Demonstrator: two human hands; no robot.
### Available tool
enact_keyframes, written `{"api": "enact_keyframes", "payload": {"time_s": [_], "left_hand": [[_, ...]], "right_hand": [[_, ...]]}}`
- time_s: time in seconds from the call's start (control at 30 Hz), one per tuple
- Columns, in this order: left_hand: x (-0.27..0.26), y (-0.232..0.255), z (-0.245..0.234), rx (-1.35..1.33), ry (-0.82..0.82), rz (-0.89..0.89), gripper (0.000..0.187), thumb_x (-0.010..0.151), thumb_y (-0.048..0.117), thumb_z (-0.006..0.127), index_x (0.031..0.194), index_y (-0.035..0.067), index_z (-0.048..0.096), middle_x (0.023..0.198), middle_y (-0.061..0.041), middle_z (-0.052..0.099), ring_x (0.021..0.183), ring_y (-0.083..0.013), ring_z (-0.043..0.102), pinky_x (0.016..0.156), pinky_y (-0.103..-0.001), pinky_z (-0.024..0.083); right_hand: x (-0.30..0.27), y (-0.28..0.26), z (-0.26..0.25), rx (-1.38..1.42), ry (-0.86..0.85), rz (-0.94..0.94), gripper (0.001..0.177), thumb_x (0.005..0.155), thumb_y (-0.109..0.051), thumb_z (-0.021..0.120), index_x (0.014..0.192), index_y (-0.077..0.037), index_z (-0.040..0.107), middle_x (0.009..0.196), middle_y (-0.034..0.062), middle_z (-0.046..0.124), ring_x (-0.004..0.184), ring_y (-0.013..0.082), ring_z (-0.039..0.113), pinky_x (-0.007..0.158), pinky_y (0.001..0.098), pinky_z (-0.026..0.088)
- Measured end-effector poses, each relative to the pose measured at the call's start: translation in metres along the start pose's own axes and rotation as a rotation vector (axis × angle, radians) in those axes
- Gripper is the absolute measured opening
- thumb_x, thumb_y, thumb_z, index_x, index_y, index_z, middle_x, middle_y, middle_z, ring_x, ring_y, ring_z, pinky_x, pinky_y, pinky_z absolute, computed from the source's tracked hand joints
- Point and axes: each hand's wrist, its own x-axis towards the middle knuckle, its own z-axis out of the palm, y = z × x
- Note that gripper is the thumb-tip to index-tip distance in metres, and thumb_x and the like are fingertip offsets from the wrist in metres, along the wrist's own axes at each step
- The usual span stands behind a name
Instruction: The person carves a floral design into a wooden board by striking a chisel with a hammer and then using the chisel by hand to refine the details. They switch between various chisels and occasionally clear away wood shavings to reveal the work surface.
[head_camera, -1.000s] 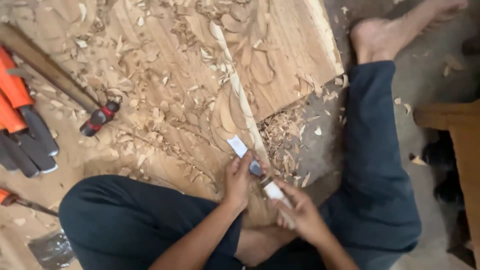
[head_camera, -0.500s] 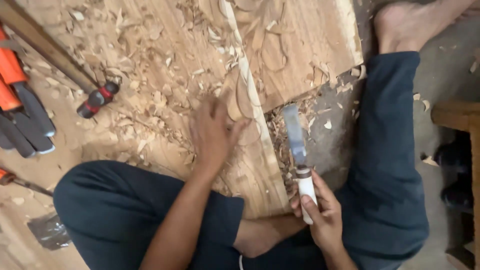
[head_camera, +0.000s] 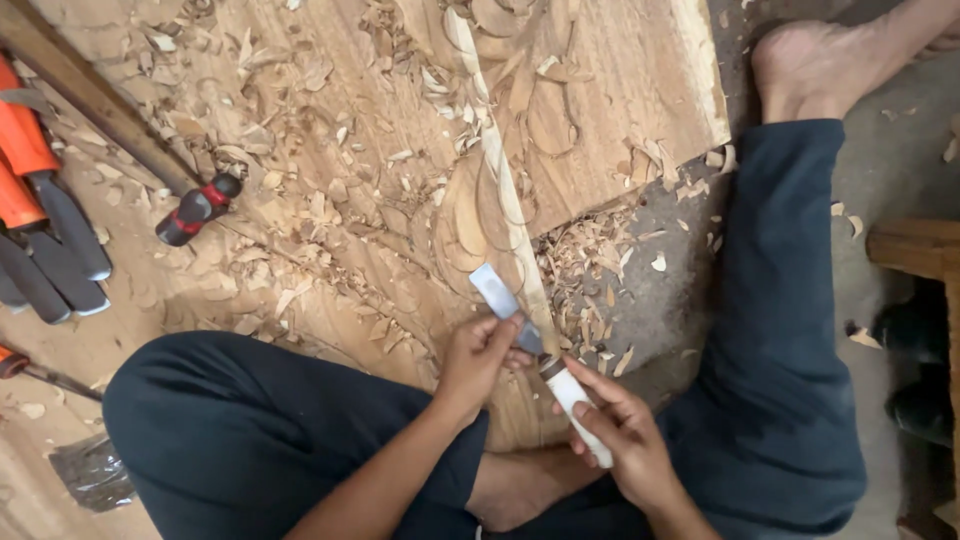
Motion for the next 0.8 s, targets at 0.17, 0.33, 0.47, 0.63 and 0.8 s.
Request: {"api": "enact_keyframes", "payload": {"time_s": [0.17,0.33,0.47,0.63,0.8], "left_hand": [[0.004,0.015,0.008,-0.065,-0.069,-0.078,0.027,0.102,0.026,0.063,0.101,0.001,0.073,0.087,-0.007,0.077,0.07,-0.0139,0.073,0.061,-0.023,0.053],[0.011,0.012,0.012,-0.144,-0.096,-0.096,0.028,0.103,0.026,0.062,0.096,0.0,0.071,0.087,-0.007,0.076,0.072,-0.0151,0.074,0.064,-0.024,0.055],[0.012,0.013,0.016,-0.181,-0.081,-0.086,0.027,0.102,0.024,0.063,0.095,0.0,0.071,0.086,-0.009,0.076,0.073,-0.0155,0.073,0.069,-0.028,0.059],[0.009,0.014,0.02,-0.223,-0.019,-0.073,0.024,0.1,0.023,0.063,0.093,0.001,0.071,0.084,-0.008,0.076,0.071,-0.0168,0.074,0.068,-0.031,0.06],[0.01,-0.003,0.017,-0.228,0.077,0.03,0.024,0.101,0.02,0.064,0.092,-0.001,0.071,0.081,-0.009,0.073,0.066,-0.0166,0.069,0.064,-0.031,0.057]], "right_hand": [[-0.003,-0.048,-0.009,-0.028,-0.034,0.091,0.06,0.092,-0.009,0.059,0.152,-0.008,0.05,0.09,0.0098,0.07,0.056,0.0116,0.056,0.044,0.0236,0.043],[0.004,-0.082,-0.011,-0.087,-0.07,0.199,0.061,0.091,-0.009,0.06,0.151,-0.009,0.051,0.086,0.0088,0.069,0.055,0.0111,0.055,0.043,0.0236,0.041],[0.01,-0.084,-0.013,-0.122,-0.08,0.204,0.06,0.09,-0.009,0.062,0.15,-0.007,0.053,0.085,0.0076,0.068,0.053,0.0106,0.055,0.04,0.0237,0.04],[0.015,-0.061,-0.015,-0.116,-0.069,0.18,0.058,0.09,-0.007,0.063,0.148,-0.006,0.055,0.084,0.0089,0.068,0.05,0.0105,0.054,0.039,0.0238,0.04],[0.013,-0.047,-0.011,-0.018,-0.102,0.052,0.056,0.092,-0.007,0.062,0.147,-0.002,0.055,0.087,0.0106,0.067,0.051,0.0105,0.055,0.041,0.0236,0.042]]}}
